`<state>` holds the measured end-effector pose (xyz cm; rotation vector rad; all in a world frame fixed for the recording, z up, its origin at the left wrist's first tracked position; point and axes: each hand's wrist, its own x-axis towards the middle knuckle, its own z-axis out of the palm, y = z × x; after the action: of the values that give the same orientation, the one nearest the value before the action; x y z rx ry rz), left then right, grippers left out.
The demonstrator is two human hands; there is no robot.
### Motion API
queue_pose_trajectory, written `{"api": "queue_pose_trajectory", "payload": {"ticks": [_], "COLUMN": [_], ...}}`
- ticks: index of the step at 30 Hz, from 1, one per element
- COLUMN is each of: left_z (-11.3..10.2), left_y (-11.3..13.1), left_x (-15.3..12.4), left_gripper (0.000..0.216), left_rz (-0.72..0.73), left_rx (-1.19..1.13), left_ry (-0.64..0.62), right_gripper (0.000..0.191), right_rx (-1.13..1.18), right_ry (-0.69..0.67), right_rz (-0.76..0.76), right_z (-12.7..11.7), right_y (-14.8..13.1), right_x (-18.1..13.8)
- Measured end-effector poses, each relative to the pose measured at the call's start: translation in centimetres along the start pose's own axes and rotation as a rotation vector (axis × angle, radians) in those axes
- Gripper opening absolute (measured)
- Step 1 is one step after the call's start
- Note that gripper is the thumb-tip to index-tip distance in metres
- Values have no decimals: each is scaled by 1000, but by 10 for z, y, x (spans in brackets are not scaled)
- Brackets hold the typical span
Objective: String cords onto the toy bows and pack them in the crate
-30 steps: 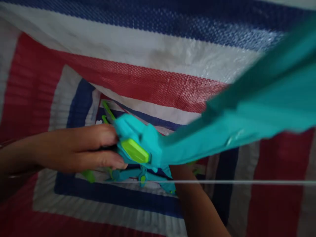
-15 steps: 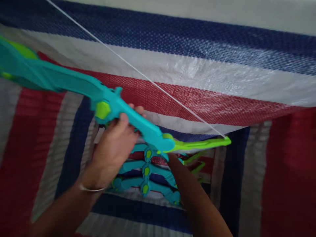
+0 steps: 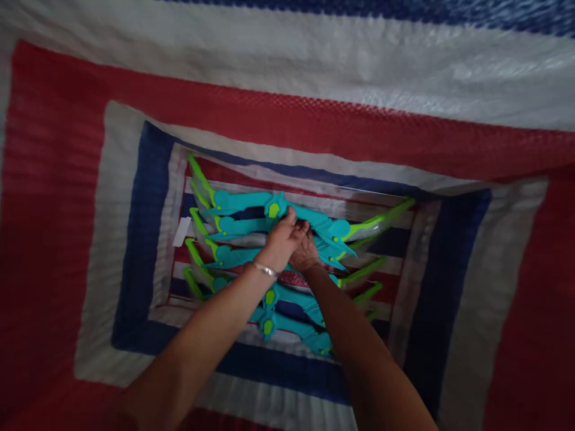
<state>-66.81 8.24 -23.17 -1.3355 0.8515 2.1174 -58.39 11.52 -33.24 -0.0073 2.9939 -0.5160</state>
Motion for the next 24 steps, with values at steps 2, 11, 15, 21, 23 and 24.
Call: {"api": "queue_pose_trajectory", "payload": {"ticks": [2,11,15,21,23,24], "left_z": [8,-1,-17,-33,-35,-35], "left_y": [-1,26,69,99,93,89], "left_x": [20,4,0,47,56,57], "left_gripper": [40,17,27,49,49,50], "left_rz": [14,59,797,1220,1245,1257], "left_rx": [57,439,1437,2294,2299,2285], "left_ry": [2,-62,-390,-465,-460,-457], "right_gripper": [56,56,58,67,67,67], "right_rx": [-23,-77,-72,-63,-54,-52], "right_ry": [-52,-186,-189,-134,-138,-142], "right_rz": [-32,-45,-80,-94,-102,-104], "right_z": [-2,-12,-21,-24,-24,-24], "right_y": [1,-2,-4,-5,-5,-5], "right_x": [-2,-1,1,3,3,2]}}
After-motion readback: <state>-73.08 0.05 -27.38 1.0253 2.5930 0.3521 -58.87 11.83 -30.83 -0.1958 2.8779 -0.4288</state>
